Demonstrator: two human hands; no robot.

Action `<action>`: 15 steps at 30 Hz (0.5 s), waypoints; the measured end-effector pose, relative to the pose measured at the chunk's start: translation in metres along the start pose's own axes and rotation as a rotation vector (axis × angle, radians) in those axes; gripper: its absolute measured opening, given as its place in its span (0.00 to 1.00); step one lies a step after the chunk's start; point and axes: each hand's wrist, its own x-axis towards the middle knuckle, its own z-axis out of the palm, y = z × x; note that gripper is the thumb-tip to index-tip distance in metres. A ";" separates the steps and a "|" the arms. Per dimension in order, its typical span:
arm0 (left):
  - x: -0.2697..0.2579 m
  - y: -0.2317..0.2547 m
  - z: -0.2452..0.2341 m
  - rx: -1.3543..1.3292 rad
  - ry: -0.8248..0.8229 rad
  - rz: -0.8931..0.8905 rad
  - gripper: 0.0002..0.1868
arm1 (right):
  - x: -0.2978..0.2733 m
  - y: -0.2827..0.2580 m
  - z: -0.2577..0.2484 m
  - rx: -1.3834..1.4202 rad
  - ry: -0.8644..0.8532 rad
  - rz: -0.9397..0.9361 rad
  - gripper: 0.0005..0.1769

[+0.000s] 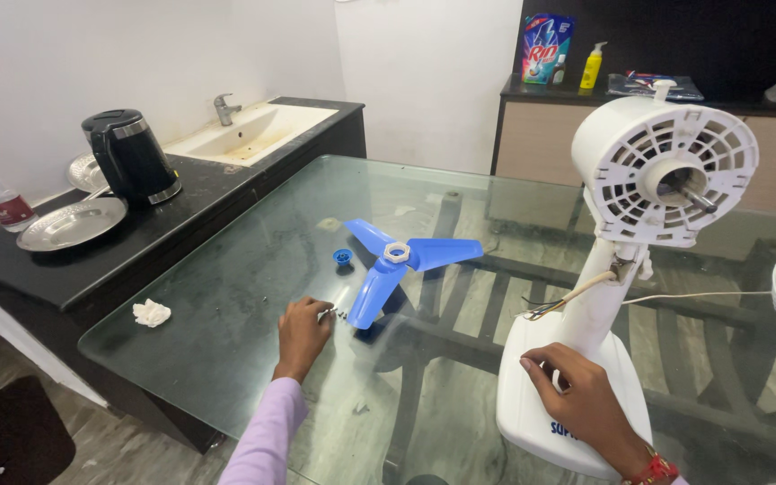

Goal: The person uses a screwdriver to loosen and remove screws from the rear motor housing of a white table fan. They detach the housing, set it aside, and then repeatedly loosen and tighten the same screws without fully reassembling the fan.

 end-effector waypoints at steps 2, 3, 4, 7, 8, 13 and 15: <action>0.001 -0.001 0.001 0.007 0.000 0.004 0.08 | 0.000 0.000 0.000 -0.004 -0.014 0.012 0.06; 0.001 -0.002 0.002 0.011 0.001 0.005 0.08 | 0.000 0.001 0.000 -0.005 -0.021 0.017 0.06; 0.002 -0.003 0.003 0.017 -0.005 0.004 0.07 | 0.000 0.001 -0.001 -0.007 -0.020 0.015 0.06; 0.003 -0.006 0.005 0.039 -0.014 0.006 0.08 | 0.000 0.000 0.000 -0.004 -0.023 0.010 0.06; 0.004 -0.007 0.006 0.047 -0.012 0.012 0.08 | 0.001 0.000 0.000 0.002 -0.025 0.009 0.06; 0.006 -0.011 0.009 0.045 -0.004 0.035 0.08 | 0.001 -0.005 -0.001 -0.034 0.004 -0.016 0.06; 0.006 -0.012 0.008 0.050 -0.015 0.046 0.08 | 0.000 -0.006 0.000 -0.073 0.026 -0.063 0.05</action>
